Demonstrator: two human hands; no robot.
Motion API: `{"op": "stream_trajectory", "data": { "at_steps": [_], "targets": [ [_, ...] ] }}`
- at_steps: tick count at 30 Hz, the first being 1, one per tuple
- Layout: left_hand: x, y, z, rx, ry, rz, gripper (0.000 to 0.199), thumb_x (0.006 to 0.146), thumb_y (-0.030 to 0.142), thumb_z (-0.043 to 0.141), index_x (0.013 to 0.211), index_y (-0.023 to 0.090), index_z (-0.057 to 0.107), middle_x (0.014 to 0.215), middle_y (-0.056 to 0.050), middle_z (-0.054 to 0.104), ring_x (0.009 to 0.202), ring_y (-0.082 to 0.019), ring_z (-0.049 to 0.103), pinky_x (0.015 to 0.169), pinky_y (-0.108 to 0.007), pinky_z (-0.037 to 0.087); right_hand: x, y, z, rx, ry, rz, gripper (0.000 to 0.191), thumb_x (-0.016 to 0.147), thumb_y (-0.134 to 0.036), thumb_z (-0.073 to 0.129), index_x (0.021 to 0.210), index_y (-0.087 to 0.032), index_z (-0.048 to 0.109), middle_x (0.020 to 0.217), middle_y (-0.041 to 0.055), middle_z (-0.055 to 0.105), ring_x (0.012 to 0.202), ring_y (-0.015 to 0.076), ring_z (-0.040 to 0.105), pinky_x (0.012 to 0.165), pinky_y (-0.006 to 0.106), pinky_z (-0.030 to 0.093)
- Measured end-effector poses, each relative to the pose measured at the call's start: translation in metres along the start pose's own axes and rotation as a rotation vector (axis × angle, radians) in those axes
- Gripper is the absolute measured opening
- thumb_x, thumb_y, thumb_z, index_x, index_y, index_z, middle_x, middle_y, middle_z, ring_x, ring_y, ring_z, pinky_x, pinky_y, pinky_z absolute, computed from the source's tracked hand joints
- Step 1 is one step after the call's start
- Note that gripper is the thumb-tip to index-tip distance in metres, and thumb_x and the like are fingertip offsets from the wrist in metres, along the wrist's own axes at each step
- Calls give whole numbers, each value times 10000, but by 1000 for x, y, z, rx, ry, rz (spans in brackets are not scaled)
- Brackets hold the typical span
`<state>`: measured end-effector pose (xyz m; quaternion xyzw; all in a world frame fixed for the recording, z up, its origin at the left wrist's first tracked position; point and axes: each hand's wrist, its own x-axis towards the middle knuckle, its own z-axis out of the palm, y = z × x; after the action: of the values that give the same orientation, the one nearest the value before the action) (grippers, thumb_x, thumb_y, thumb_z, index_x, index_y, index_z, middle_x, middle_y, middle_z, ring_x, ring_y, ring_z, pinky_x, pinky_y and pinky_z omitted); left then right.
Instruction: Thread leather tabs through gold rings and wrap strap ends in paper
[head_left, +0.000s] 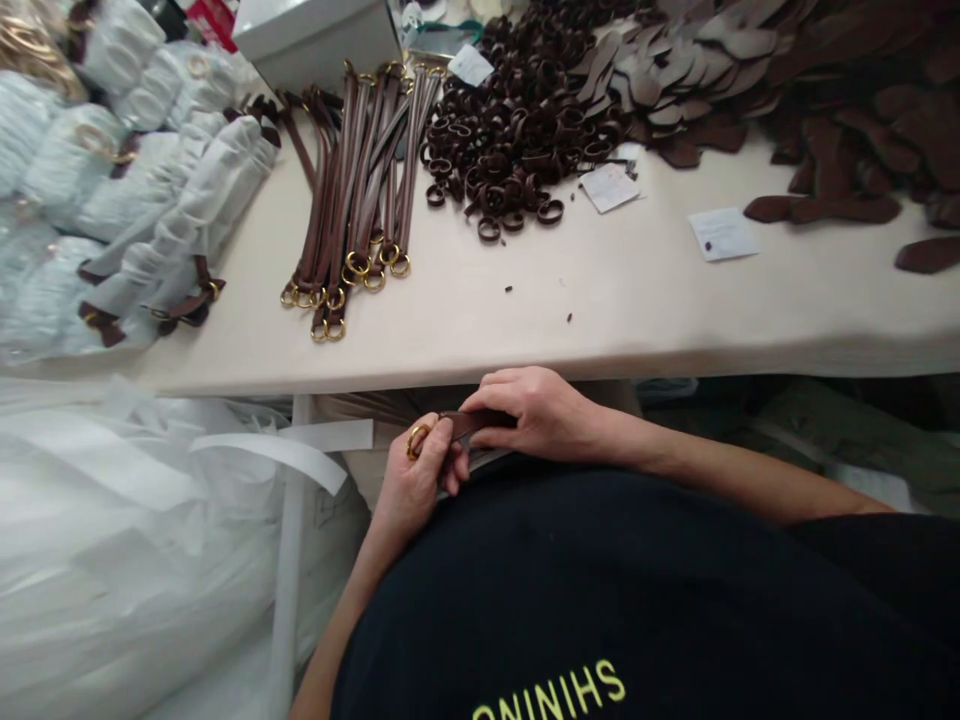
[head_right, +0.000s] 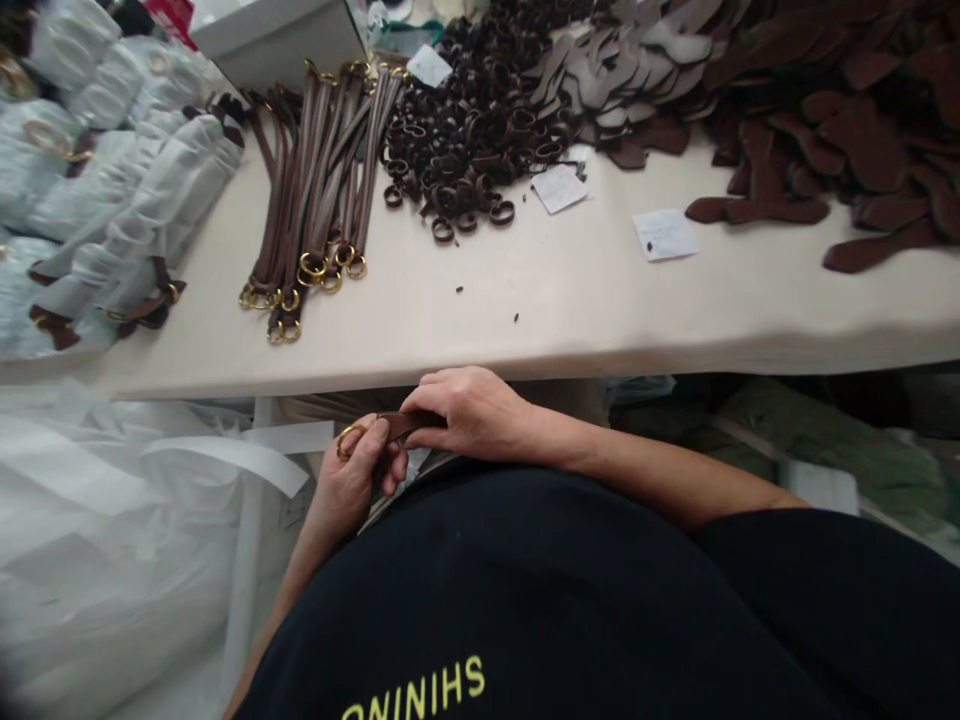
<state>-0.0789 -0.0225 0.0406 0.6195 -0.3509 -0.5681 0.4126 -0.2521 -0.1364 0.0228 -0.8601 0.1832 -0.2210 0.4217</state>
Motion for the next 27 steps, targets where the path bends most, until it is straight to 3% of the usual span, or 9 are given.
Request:
{"op": "stream_trajectory", "data": {
  "at_steps": [5,8,10,12,15,17,20,23,27],
  "targets": [
    [4,-1,3,52,-11,18,393,969,476,518,714,176,512,538,31,585,411,-72,470,435,-194,358,1,-1,7,-357,29,-179,283,1012,-339,520,1012,-133,714,874,98,680,801,197,604,742,308,480],
    [5,-1,4,53,-11,14,418,960,498,519,690,179,498,530,26,580,406,-74,465,434,-199,357,2,-3,5,-415,12,-217,363,1039,-328,435,913,-144,721,802,93,658,751,192,579,700,305,461],
    [5,-3,2,23,-24,1,403,954,519,517,748,173,532,523,31,569,394,-74,445,417,-199,332,3,-2,2,-340,34,-182,350,1031,-308,444,882,-153,720,774,79,647,723,177,575,676,289,451],
    [5,-3,0,-21,-58,-14,356,951,499,532,975,151,599,541,44,563,393,-71,420,413,-194,305,3,0,-3,-203,88,-86,293,1011,-309,493,889,-163,716,780,61,651,705,158,581,660,267,450],
    [5,-4,-2,-63,-137,-34,547,940,433,572,1388,144,452,614,50,574,425,-66,411,440,-188,303,4,1,-9,31,133,52,215,974,-304,564,888,-170,709,799,35,662,706,136,601,676,240,468],
    [6,-3,-1,-68,-187,-31,625,932,429,590,1449,146,385,656,38,587,454,-70,426,455,-190,312,7,-2,-8,175,84,54,181,953,-280,591,891,-165,716,830,32,664,756,135,625,729,238,495],
    [8,-1,2,-39,-232,6,419,914,471,612,1157,130,600,653,17,582,484,-81,441,469,-204,337,12,-9,-1,337,-30,-7,170,942,-256,606,893,-152,731,979,57,664,847,135,645,771,236,522],
    [9,-1,3,22,-231,10,401,896,529,618,758,152,607,647,-7,584,511,-92,464,490,-220,376,16,-13,8,397,-110,-12,173,944,-246,604,885,-138,726,1023,62,660,791,114,638,714,217,526],
    [6,-4,-2,40,-202,-10,417,891,556,608,785,154,638,701,-34,645,602,-137,565,603,-254,467,16,-9,9,397,-20,43,180,933,-249,592,829,-137,688,934,50,666,750,117,636,702,233,525]
  ]
}}
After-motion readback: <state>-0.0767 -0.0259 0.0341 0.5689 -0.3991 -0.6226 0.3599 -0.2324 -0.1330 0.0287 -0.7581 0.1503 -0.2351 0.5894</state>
